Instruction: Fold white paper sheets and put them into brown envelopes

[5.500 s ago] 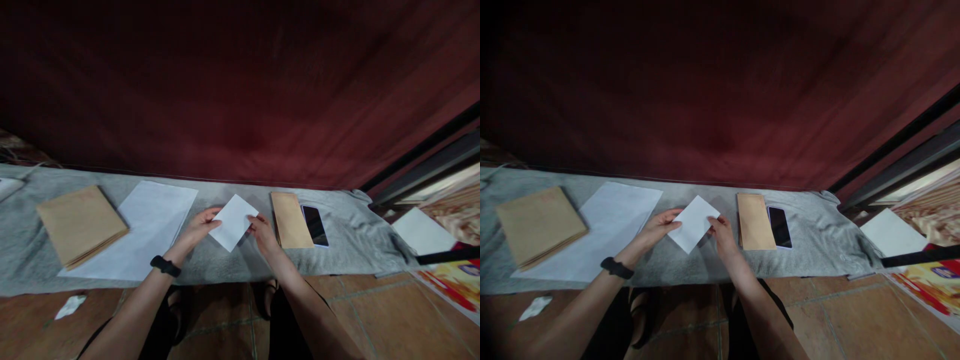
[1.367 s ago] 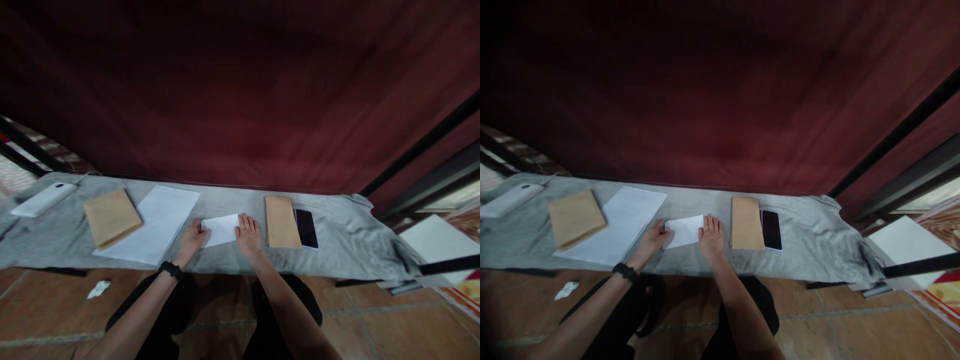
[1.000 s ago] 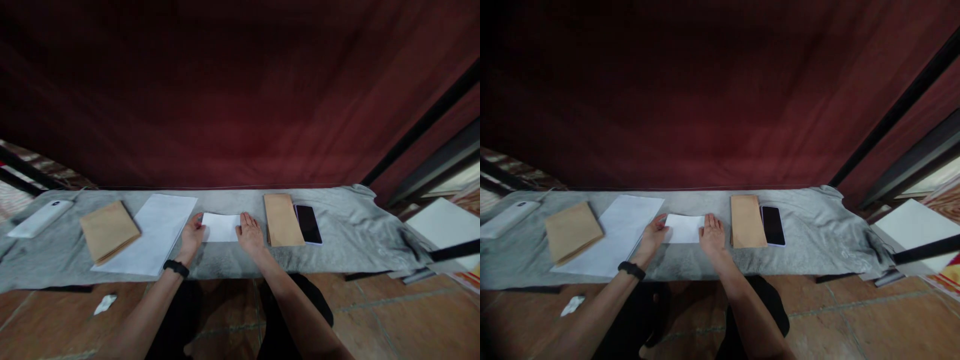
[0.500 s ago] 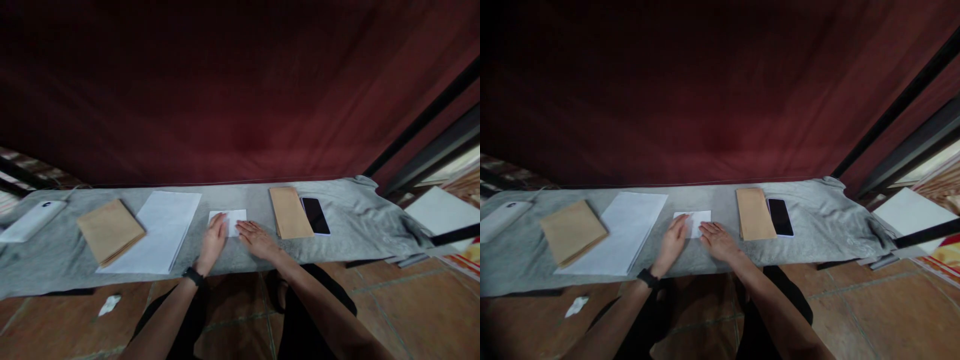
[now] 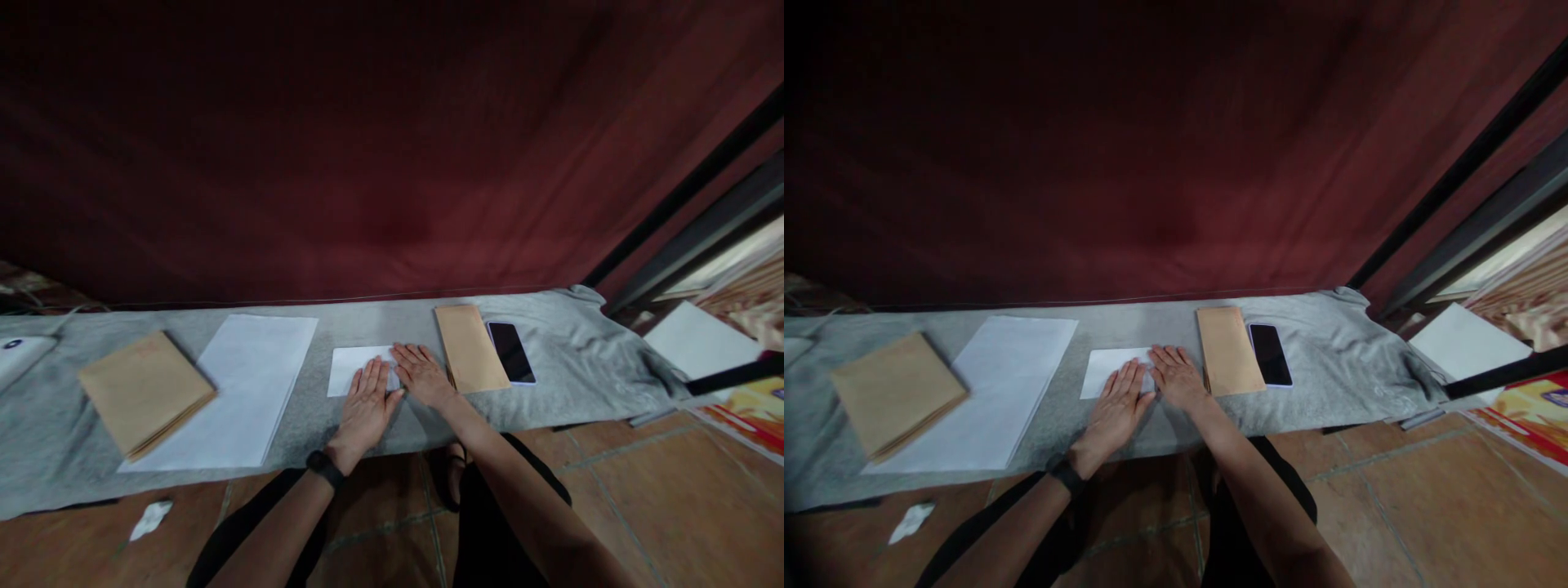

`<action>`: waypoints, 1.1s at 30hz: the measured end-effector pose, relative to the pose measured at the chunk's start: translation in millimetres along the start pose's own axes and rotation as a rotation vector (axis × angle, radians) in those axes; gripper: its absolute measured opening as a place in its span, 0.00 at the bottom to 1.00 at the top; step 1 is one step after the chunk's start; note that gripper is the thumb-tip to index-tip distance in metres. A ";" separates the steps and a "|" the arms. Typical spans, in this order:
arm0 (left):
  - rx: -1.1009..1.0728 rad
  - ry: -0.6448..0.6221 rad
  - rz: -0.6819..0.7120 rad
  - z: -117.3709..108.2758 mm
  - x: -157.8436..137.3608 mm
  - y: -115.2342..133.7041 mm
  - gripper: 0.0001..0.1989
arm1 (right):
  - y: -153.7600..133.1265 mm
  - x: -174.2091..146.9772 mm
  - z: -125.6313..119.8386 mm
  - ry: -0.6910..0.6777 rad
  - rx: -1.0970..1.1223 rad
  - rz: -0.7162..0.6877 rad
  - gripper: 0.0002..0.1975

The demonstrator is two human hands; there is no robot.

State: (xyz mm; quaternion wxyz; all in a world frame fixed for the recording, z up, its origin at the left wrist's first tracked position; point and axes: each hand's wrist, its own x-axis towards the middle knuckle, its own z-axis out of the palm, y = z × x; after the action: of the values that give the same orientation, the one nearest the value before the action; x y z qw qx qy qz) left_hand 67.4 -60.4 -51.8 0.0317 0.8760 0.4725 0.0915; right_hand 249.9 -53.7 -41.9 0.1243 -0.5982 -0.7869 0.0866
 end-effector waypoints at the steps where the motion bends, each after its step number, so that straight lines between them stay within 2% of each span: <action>1: 0.003 -0.006 -0.010 -1.1 3.0 -2.2 0.33 | -0.2 3.0 -0.1 0.006 -0.006 0.022 0.24; 6: 0.020 0.001 -0.075 -2.7 16.7 -17.8 0.30 | -3.4 11.5 4.5 0.026 -0.027 0.096 0.25; 15: 0.066 -0.003 -0.280 -4.8 18.8 -37.3 0.31 | -7.3 13.1 3.6 0.031 -0.029 0.109 0.26; 23: 0.041 0.001 -0.234 -7.5 12.8 -45.3 0.29 | -46.9 10.3 16.0 0.003 0.016 -0.077 0.25; 28: 0.047 0.001 -0.224 -9.2 11.0 -47.0 0.29 | -46.6 11.0 24.0 0.026 -0.024 -0.010 0.26; 33: 0.061 0.027 -0.280 -9.6 8.6 -48.9 0.34 | -37.3 10.0 25.1 0.043 -0.067 0.028 0.28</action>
State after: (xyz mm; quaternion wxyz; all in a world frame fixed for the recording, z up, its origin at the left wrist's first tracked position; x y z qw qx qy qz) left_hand 30.0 -26.5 -48.2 0.0110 0.8006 0.5932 0.0834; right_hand 205.5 -53.8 -54.3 0.1199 -0.6145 -0.7782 0.0493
